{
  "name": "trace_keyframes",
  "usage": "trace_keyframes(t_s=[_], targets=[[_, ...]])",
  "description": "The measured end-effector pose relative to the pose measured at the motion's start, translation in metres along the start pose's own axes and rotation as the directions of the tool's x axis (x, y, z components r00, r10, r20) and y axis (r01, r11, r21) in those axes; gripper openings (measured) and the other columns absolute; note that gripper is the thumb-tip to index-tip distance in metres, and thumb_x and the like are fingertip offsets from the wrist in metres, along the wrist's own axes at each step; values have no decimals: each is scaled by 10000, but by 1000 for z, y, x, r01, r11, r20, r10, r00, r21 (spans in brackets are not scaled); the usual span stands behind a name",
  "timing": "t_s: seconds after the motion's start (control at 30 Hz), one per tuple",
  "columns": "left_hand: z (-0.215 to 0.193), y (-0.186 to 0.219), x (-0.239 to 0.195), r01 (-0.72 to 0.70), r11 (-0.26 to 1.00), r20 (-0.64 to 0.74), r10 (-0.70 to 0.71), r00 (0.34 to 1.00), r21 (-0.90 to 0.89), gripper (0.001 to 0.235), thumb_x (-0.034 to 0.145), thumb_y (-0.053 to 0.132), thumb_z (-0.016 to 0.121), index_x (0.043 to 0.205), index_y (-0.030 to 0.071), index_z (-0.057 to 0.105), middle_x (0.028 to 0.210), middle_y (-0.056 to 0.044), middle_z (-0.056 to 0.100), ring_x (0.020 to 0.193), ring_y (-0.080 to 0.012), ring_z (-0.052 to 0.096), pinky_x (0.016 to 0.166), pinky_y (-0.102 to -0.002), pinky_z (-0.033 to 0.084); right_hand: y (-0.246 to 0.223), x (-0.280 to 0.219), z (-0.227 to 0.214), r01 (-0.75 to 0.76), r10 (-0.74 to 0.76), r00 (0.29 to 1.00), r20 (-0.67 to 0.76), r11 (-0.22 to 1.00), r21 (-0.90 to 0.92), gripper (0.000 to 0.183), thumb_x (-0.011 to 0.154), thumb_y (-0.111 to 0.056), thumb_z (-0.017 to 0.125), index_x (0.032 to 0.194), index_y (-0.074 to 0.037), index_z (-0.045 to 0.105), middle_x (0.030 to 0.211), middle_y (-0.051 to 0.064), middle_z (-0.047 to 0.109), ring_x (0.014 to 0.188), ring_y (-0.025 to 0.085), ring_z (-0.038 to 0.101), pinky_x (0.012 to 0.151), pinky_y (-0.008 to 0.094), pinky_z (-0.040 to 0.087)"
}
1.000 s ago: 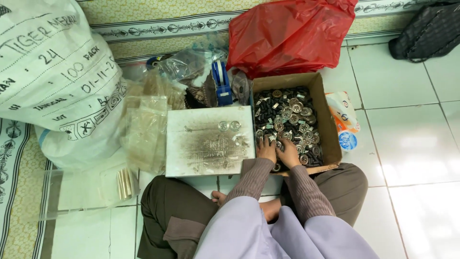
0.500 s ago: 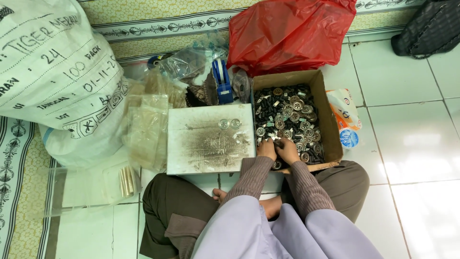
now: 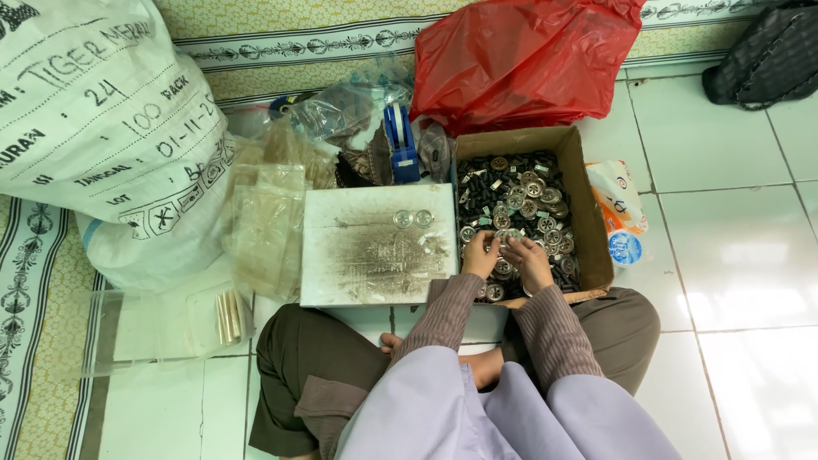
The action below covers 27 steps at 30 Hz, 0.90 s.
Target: Sorting and packaging small metal components into plastic bags while sitting on the floor.
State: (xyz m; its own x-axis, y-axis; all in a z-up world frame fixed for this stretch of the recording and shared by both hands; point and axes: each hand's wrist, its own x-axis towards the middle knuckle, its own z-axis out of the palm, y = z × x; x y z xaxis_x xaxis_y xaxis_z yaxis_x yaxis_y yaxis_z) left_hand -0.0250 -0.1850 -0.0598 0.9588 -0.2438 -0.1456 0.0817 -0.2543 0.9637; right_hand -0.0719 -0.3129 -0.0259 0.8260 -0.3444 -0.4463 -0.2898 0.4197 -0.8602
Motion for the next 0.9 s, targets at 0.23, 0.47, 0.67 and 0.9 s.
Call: trace_keyframes(t_s=[0.23, 0.47, 0.67, 0.9], targets=[[-11, 26, -6, 70, 996, -124, -77, 989, -52, 224, 1026, 212, 543, 1173, 53, 600, 1087, -177, 684, 1089, -344, 670, 880, -416, 564, -8, -7, 3, 24, -26, 999, -27, 998, -59, 402, 993, -180, 741, 1304, 42, 615, 1253, 250, 665, 1221, 371, 636, 1010, 493, 502], [-14, 32, -10, 75, 997, -94, -78, 993, -30, 212, 1025, 238, 606, 1142, 65, 643, 1027, -149, 724, 1021, -316, 702, 814, -389, 586, -13, -22, 16, 191, -204, 979, -15, 938, -289, 363, 921, -196, 810, 1249, -66, 724, 1225, 204, 678, 1207, 302, 584, 1006, 462, 493], [-11, 27, -11, 88, 995, -5, -88, 996, -53, 222, 1026, 273, 646, 1138, 81, 657, 1012, -108, 736, 988, -263, 712, 797, -361, 595, 8, 1, -7, 151, -153, 988, 6, 969, -194, 214, 938, -180, 795, 1099, -48, 745, 981, 118, 740, 917, 198, 699, 808, 317, 566], [-16, 33, -13, 50, 968, 6, -51, 999, -248, 253, 994, 222, 719, 1181, 54, 690, 989, -122, 749, 923, -223, 722, 780, -351, 589, -7, -5, 3, 124, -122, 992, 42, 991, -43, 68, 936, -141, 768, 980, -93, 749, 862, 28, 738, 799, 124, 704, 733, 232, 548]])
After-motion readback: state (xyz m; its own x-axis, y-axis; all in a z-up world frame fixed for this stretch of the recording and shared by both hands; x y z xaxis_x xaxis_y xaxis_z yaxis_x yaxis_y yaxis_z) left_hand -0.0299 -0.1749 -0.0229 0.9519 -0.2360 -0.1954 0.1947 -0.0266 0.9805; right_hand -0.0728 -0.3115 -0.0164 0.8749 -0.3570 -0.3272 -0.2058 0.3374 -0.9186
